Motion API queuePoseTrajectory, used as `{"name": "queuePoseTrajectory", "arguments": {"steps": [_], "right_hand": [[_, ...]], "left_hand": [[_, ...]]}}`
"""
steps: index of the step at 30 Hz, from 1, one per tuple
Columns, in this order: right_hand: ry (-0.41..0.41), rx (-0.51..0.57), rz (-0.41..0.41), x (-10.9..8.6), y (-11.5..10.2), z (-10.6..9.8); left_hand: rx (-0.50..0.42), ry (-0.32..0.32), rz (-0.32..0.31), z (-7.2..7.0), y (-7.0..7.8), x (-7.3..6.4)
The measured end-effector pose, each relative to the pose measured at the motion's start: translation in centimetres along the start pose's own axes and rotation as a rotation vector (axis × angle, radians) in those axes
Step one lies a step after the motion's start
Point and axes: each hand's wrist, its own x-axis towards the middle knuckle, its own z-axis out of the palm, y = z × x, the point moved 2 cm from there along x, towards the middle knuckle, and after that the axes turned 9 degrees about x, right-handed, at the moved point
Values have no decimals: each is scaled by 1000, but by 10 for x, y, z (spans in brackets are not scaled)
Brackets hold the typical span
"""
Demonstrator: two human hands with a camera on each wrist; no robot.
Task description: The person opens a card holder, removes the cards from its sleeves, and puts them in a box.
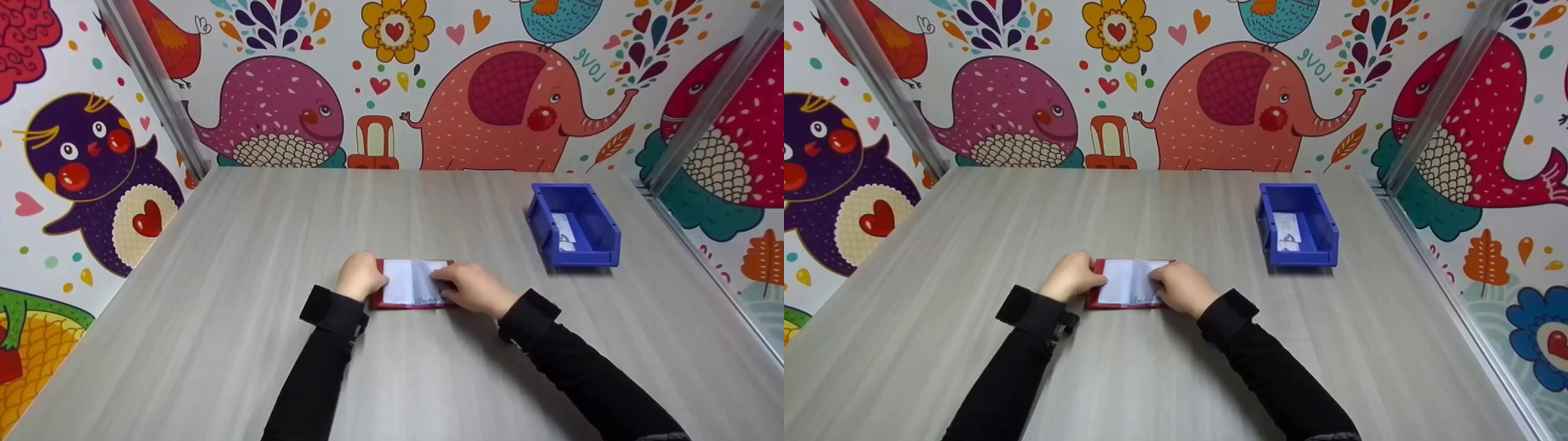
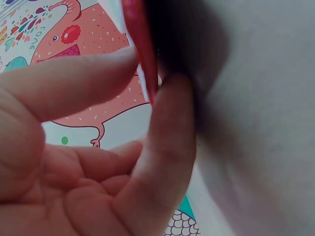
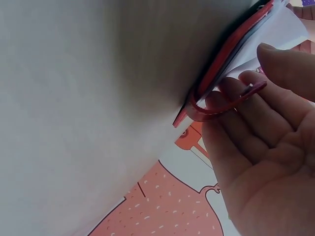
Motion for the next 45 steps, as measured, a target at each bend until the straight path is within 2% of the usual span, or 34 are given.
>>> {"name": "queuePoseTrajectory", "arguments": {"steps": [9,18,25,30,40,45], "right_hand": [[-5,6,-11,3,-1,2],[-20,5,9,3,0,2],[-25,10,9,3,0,1],[-21,8,0,3,0,1],[-10,19,-21,3,3,1],[1,32,-17,3,3,1]], "left_hand": [[-19,19,23,-1,-1,-1],[9,39,27,-1,0,-1],[-3,105,20,-10,2,-5],[14,148,91,-17,10,-9],[-20,120,295,-17,33,-26],[20,107,351,-14,41,-32]]}}
